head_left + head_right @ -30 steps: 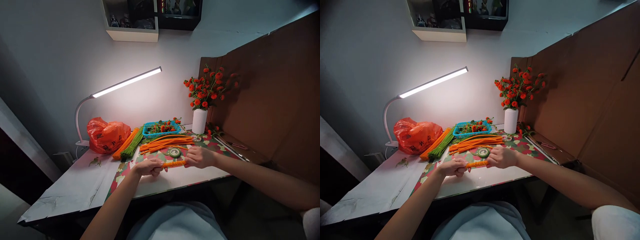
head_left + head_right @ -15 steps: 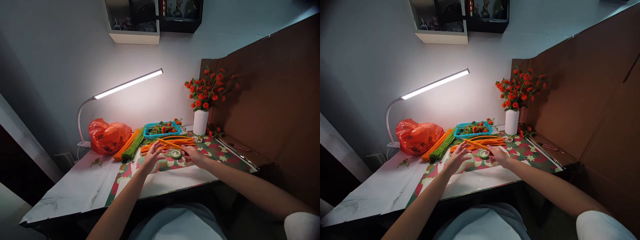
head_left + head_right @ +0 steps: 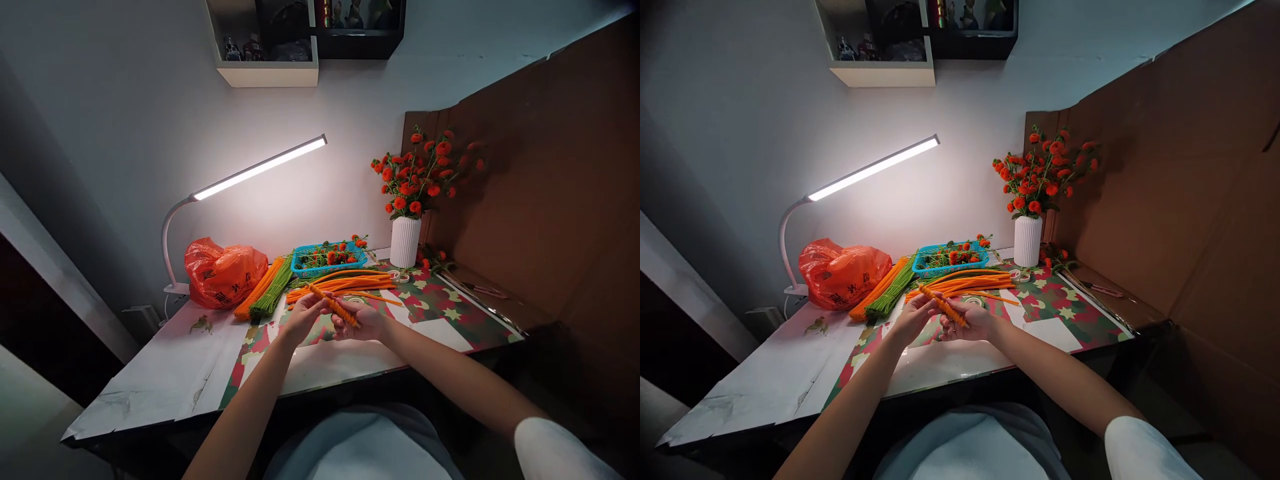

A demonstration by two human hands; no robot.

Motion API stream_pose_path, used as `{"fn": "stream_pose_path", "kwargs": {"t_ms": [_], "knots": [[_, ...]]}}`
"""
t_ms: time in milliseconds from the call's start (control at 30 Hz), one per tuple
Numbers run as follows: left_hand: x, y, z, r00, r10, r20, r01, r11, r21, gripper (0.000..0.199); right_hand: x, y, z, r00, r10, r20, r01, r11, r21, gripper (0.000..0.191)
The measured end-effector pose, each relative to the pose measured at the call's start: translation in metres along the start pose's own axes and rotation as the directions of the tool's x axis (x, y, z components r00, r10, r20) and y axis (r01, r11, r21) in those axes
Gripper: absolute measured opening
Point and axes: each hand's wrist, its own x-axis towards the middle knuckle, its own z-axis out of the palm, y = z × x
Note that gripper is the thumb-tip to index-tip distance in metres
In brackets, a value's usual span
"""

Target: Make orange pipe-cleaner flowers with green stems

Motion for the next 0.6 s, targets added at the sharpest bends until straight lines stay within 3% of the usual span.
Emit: {"fn": "stream_pose_path", "kwargs": {"t_ms": [167,367,500,600], "knots": [[0.000,0.000,-0.004,0.999,0.033,-0.017,-0.030,0.988,0.153,0.035,0.009,0.001,-0.004,0.997,-0.078,-0.017,0.072,0.971,-0.228,0.036],[0.002,-0.002,-0.006,0.989,0.113,-0.099,-0.079,0.953,0.294,0.039,0.023,0.003,-0.008,0.939,-0.313,-0.143,0.188,0.814,-0.549,0.050],[0.003,-0.005,-0.007,0.981,0.119,-0.151,-0.065,0.944,0.325,0.038,0.031,0.008,-0.010,0.896,-0.393,-0.204,0.187,0.753,-0.631,0.048],[0.004,-0.007,-0.007,0.983,0.126,-0.133,-0.073,0.936,0.344,0.036,0.034,0.010,-0.011,0.889,-0.393,-0.237,0.174,0.767,-0.618,0.044]]}}
